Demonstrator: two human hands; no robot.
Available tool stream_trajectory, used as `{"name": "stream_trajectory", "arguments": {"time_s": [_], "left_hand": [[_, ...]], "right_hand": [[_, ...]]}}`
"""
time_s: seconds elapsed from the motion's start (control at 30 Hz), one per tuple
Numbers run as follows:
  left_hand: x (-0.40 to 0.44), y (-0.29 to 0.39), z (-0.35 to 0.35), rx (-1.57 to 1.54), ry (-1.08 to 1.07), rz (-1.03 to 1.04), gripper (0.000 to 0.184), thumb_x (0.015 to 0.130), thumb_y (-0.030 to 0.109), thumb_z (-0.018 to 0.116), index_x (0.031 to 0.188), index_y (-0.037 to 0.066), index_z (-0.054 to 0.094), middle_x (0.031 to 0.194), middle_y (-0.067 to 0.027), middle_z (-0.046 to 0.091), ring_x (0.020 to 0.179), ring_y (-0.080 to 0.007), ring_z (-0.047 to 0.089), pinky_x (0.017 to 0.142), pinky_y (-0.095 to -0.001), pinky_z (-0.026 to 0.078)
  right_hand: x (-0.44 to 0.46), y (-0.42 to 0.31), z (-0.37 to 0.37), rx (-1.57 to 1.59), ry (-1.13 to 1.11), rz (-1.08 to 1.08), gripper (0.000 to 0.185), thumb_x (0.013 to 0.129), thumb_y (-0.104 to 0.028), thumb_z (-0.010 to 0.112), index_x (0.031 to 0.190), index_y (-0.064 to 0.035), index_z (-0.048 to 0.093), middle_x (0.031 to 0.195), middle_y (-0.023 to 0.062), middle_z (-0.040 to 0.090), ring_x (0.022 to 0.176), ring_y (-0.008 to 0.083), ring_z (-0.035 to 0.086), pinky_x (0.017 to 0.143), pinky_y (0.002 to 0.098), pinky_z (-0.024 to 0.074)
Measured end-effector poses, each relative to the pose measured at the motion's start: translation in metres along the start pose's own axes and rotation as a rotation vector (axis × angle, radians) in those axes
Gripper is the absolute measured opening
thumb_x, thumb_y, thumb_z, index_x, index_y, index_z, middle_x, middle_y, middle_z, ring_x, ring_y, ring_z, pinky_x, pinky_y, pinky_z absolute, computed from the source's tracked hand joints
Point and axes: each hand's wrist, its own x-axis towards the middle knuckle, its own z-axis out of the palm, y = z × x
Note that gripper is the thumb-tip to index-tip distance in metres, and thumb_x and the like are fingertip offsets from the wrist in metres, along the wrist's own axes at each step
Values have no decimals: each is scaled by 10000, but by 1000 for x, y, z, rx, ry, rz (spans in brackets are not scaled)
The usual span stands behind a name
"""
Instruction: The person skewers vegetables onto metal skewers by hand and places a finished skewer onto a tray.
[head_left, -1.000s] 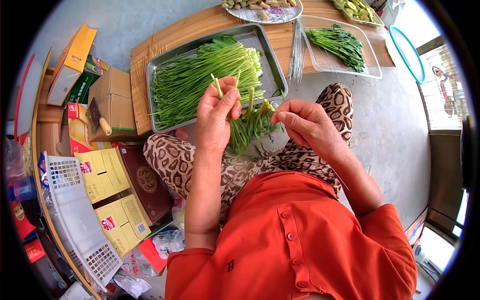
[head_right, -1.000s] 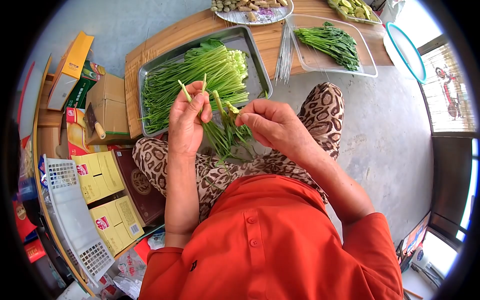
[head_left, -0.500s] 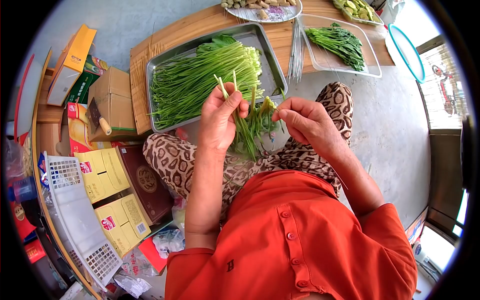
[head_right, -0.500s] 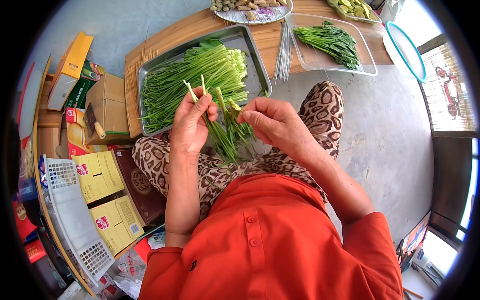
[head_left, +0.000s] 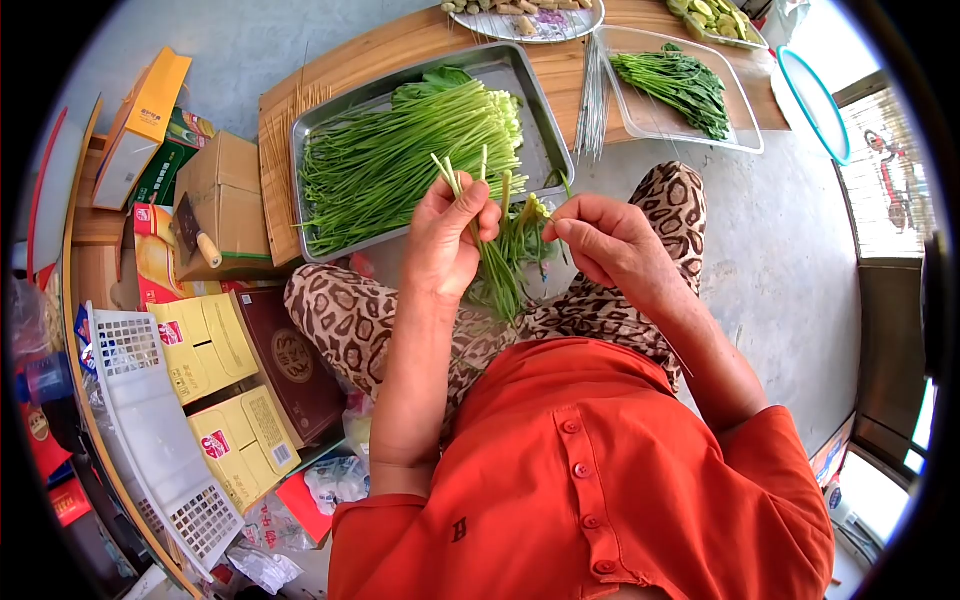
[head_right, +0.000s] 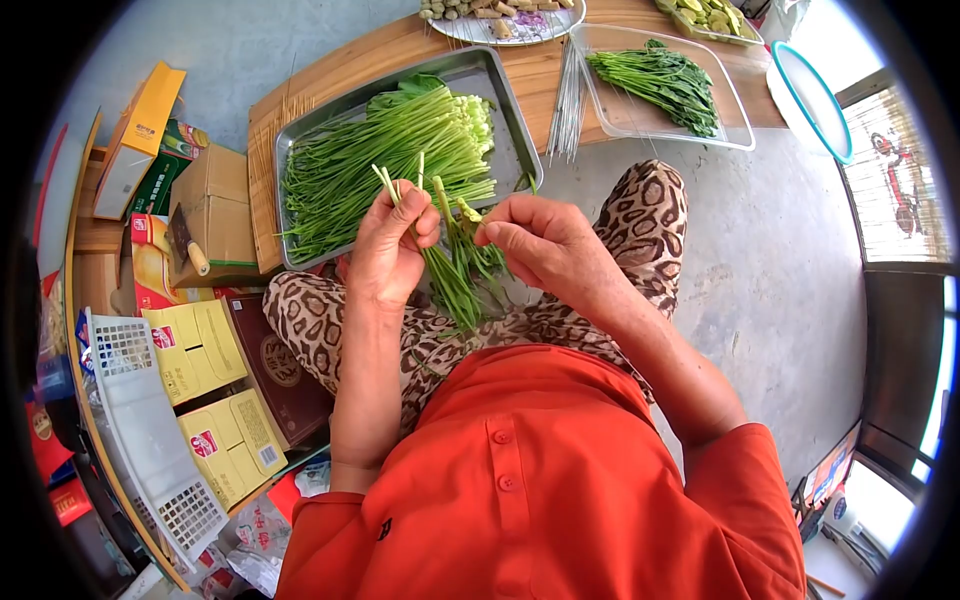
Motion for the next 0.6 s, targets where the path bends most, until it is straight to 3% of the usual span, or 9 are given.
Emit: {"name": "stream_trajectory", "arguments": {"time_s": [0.17, 0.23, 0.3, 0.43, 0.5, 0.6], "left_hand": [[0, 1, 2, 11, -29, 26, 151, 867, 121, 679, 983, 67, 599, 793, 17, 556, 600, -66, 462, 497, -192, 338], [1, 2, 2, 25, -41, 35, 167, 872, 121, 673, 1007, 52, 603, 797, 14, 564, 594, -59, 457, 490, -188, 331], [1, 3, 2, 41, -53, 44, 185, 877, 121, 667, 1031, 37, 608, 801, 12, 571, 587, -51, 452, 483, -185, 324], [1, 4, 4, 59, -29, 31, 198, 879, 132, 665, 1033, 15, 616, 784, 9, 579, 564, -48, 442, 474, -183, 317], [0, 4, 5, 60, -25, 22, 204, 878, 137, 667, 1032, 12, 619, 776, 9, 579, 558, -48, 441, 472, -184, 316], [0, 5, 8, 64, -1, 29, 211, 871, 145, 676, 1020, 6, 623, 771, 9, 579, 552, -49, 440, 470, -186, 316]], "right_hand": [[0, -1, 0, -22, 8, 9, 201, 975, -191, 512, 933, -19, 605, 599, -71, 424, 502, 15, 366, 448, 187, 287], [0, 0, 0, -31, 16, 14, 201, 975, -193, 511, 931, -20, 605, 599, -71, 424, 503, 14, 367, 448, 187, 288], [1, 3, 1, -39, 35, -9, 209, 982, -212, 506, 940, -32, 606, 547, -83, 390, 451, 6, 312, 418, 183, 227], [0, 4, -1, -27, 32, -15, 207, 981, -210, 509, 941, -31, 605, 551, -82, 391, 452, 6, 314, 418, 182, 228], [-1, 2, -3, -21, 13, 3, 194, 972, -185, 514, 927, -19, 605, 593, -72, 426, 497, 14, 371, 446, 188, 294], [-1, 3, -3, -39, 6, -7, 194, 972, -183, 515, 928, -17, 605, 583, -71, 420, 490, 15, 370, 443, 189, 294]]}}
